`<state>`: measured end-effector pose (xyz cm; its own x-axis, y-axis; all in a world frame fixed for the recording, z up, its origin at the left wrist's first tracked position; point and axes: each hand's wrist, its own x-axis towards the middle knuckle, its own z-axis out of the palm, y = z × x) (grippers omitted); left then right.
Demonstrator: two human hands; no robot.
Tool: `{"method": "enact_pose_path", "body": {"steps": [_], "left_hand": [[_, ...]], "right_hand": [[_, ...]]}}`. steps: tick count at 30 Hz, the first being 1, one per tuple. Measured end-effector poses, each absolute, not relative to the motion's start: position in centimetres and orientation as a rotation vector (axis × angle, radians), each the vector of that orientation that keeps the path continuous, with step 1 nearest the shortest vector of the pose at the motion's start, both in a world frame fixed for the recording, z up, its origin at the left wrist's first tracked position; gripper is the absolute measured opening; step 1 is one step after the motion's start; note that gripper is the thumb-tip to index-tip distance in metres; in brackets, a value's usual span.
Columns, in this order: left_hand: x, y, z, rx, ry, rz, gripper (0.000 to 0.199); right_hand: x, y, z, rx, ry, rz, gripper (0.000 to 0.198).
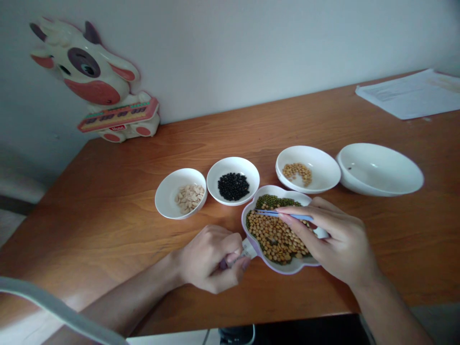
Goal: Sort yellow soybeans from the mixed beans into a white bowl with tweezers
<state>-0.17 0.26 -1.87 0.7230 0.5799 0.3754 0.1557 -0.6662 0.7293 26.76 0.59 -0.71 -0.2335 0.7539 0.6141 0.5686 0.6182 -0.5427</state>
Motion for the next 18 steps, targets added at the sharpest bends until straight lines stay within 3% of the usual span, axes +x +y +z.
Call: {"method": "enact_pose_path", "body": {"steps": [18], "left_hand": [[-0.07,0.2,-1.67,2.217,0.57,0.788,0.03]], "right_hand": [[27.01,0.03,-1.13,-1.096,-1.847,0.243,0.029]]}}
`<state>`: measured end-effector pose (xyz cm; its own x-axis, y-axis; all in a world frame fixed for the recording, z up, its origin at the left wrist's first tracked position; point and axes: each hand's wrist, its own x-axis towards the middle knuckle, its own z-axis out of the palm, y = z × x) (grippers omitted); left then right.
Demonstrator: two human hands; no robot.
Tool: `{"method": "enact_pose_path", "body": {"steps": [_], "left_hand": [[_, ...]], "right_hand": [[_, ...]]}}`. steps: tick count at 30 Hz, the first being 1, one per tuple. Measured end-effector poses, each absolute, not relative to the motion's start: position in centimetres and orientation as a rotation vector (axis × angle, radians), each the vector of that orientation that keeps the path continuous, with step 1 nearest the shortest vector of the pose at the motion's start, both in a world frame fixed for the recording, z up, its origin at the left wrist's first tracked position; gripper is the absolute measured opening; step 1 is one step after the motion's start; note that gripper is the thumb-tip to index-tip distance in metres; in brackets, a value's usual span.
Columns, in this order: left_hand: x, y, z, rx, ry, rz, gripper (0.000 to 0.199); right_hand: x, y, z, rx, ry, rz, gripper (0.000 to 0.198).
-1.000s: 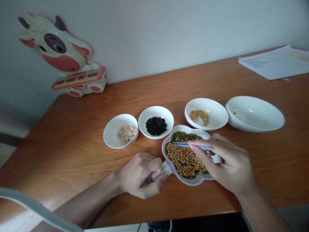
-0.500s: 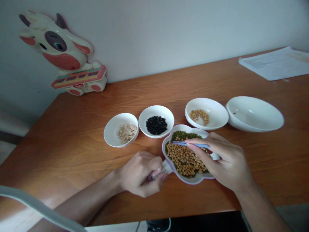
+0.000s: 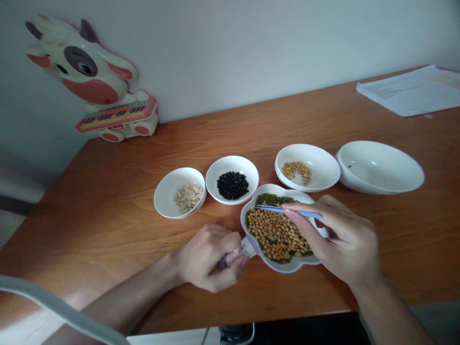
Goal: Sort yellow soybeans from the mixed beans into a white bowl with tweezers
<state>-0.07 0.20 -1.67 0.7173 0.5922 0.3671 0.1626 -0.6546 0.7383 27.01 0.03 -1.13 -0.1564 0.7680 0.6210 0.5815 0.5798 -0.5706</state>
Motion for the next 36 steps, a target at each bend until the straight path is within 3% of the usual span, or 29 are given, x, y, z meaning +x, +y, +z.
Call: {"method": "enact_pose_path", "body": {"steps": [36], "left_hand": [[-0.11,0.27,-1.74,2.23,0.557,0.788,0.028]], "right_hand": [[26.63,0.45,-0.4,-1.066,-1.894,0.296,0.021]]}}
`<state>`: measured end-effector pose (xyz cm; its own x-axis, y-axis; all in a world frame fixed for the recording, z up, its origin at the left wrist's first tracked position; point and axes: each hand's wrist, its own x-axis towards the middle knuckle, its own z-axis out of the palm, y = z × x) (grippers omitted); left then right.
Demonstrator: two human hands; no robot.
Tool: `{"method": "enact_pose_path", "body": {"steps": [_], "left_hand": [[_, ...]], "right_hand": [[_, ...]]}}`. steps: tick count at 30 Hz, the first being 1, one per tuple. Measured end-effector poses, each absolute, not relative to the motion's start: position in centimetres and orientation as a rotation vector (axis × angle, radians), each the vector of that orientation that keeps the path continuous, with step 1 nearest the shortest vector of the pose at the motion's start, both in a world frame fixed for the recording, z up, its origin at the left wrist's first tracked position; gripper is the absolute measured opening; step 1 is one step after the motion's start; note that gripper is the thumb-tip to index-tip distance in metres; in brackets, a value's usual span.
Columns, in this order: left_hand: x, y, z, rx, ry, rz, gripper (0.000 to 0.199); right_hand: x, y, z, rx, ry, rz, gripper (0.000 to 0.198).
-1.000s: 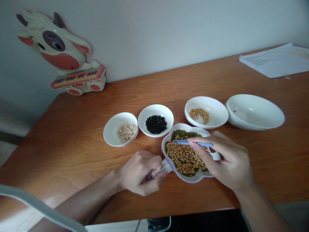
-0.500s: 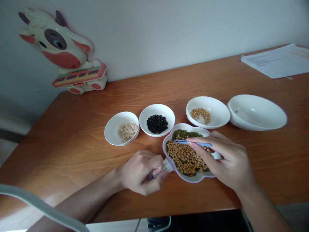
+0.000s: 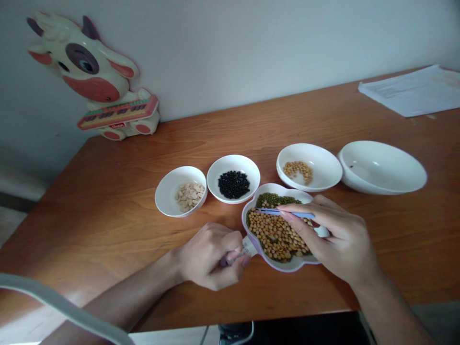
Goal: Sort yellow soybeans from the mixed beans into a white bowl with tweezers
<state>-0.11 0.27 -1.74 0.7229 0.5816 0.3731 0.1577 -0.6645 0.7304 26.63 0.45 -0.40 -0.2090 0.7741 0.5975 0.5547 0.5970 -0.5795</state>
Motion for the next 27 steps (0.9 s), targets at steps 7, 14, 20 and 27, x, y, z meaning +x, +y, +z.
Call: {"method": "enact_pose_path", "body": {"steps": [7,14,20,27], "left_hand": [[0.0,0.2,-1.6,2.234,0.57,0.796,0.028],[0.0,0.2,-1.6,2.233,0.57,0.785,0.028],[0.0,0.2,-1.7,2.222,0.562,0.798,0.028],[-0.2,0.2,-1.9,2.254,0.56,0.782,0.028]], "right_hand": [[26.7,0.5,-0.5,-1.059,-1.916,0.273,0.02],[27.0,-0.1,-0.7,-1.06,-1.868,0.201,0.032],[28.0,-0.6,-1.5,-1.312,-1.482,-0.144,0.039],[27.5,-0.5,-2.0,-1.372,-1.19,-0.036,0.028]]}}
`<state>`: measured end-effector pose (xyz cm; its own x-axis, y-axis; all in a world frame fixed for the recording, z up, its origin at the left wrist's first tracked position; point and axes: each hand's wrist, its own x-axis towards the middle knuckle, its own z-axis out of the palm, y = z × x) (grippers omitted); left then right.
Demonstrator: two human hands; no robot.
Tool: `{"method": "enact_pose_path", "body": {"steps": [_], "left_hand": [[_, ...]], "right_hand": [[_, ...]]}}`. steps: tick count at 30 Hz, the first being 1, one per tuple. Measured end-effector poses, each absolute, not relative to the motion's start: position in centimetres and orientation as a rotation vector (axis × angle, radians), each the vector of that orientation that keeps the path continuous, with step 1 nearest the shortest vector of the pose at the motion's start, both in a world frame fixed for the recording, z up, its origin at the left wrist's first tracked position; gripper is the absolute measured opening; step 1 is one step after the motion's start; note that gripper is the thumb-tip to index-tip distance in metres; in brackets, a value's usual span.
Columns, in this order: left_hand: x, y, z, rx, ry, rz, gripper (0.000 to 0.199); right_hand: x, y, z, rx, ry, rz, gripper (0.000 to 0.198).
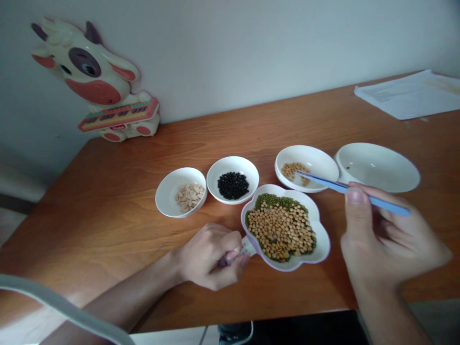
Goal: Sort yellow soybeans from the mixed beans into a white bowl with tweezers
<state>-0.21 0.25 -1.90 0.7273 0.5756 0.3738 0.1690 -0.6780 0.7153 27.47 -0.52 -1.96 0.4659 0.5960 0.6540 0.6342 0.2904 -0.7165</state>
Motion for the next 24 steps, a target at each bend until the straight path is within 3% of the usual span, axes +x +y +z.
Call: {"method": "enact_pose_path", "body": {"steps": [5,10,24], "left_hand": [[-0.1,0.3,-1.8,2.243,0.562,0.79,0.029],[-0.1,0.4,-1.8,2.247,0.545,0.79,0.027],[0.0,0.4,-1.5,2.217,0.561,0.797,0.028]], "right_hand": [[27.7,-0.3,-0.6,-1.276,-1.458,-0.022,0.028],[27.7,1.4,1.2,-1.257,-1.689,0.164,0.012],[27.7,8.4,4.2,-1.013,-1.963,0.901,0.023]]}}
